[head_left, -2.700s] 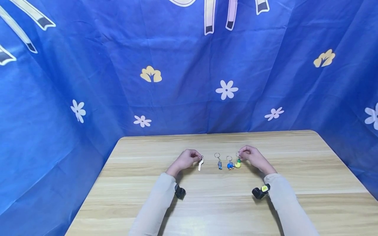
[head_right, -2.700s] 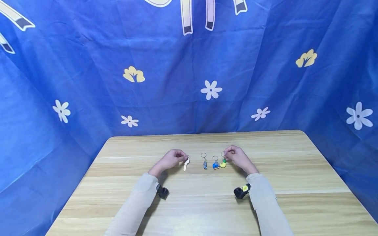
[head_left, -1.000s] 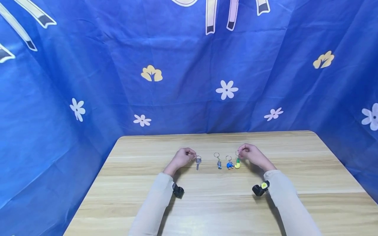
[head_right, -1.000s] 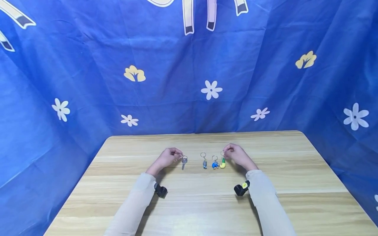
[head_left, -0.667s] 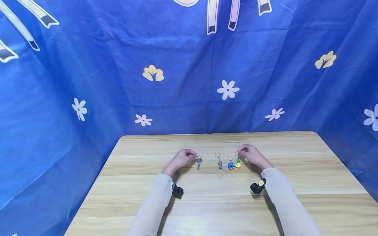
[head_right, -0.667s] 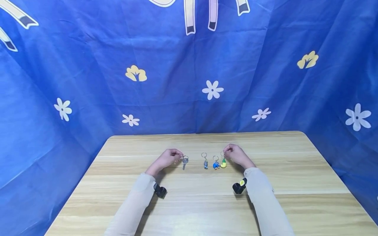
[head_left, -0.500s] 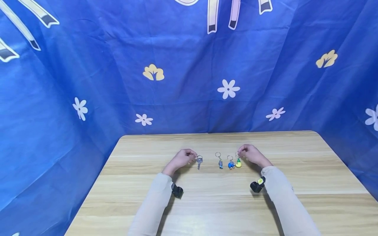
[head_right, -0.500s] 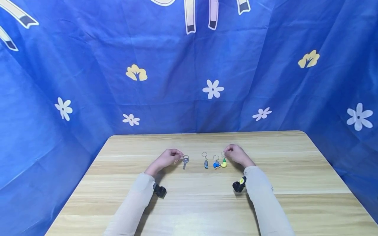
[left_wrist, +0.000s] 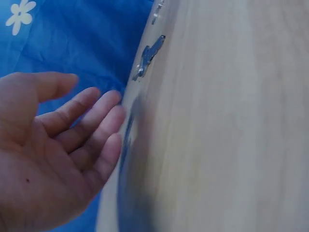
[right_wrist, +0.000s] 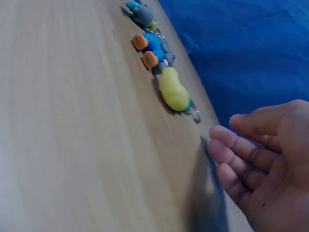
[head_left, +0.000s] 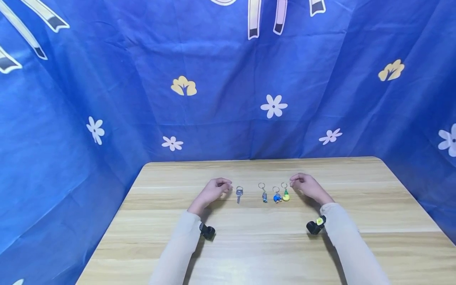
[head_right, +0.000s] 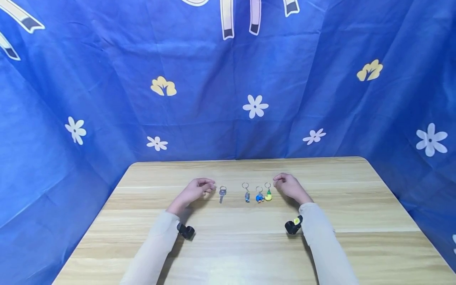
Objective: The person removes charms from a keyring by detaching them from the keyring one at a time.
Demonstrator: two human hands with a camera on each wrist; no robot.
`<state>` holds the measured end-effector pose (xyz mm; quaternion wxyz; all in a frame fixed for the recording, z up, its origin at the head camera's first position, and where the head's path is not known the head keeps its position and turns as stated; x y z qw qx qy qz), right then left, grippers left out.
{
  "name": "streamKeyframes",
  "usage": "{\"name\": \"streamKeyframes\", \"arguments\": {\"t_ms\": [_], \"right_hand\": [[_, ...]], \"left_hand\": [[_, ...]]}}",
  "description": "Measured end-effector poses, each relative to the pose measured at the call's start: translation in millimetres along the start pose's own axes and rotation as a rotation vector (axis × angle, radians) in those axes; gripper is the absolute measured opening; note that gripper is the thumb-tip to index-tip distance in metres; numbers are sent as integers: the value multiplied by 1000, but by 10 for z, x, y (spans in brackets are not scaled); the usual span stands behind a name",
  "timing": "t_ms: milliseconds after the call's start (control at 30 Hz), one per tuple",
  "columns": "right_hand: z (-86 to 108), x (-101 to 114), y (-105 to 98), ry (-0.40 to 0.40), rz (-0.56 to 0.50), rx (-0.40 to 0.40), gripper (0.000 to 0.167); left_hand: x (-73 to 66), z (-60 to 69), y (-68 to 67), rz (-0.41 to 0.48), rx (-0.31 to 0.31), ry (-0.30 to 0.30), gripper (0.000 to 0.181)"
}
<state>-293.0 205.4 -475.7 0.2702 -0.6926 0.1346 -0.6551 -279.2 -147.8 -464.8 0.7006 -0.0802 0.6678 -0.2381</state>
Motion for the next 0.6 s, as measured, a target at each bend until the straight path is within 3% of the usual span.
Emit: {"name": "streamKeyframes", "arguments": {"t_ms": [100,333,433,600], "right_hand": [[72,67,-111,-44,43,-47,36],[262,347,-342,-101,211,-147,61],[358,433,-369,-142,311,-188,69],[472,435,-335,-195,510,-236,78]], "left_hand": [[-90,63,-116,-55,-62,46,42],[-311,280,-437,-303,-228,251,57],[-334,390,-497,-496,-273,292,64],[-300,504,-460,-859,-272,273,84]]}}
Point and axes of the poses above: each hand's wrist, its own z-axis away from the middle knuckle, its own y-axis out of the palm, x = y × z, the point moved 3 cm from there along -z, towards the middle knuckle, and after that the axes turned 2 degrees about -x, right-handed, at the moved point
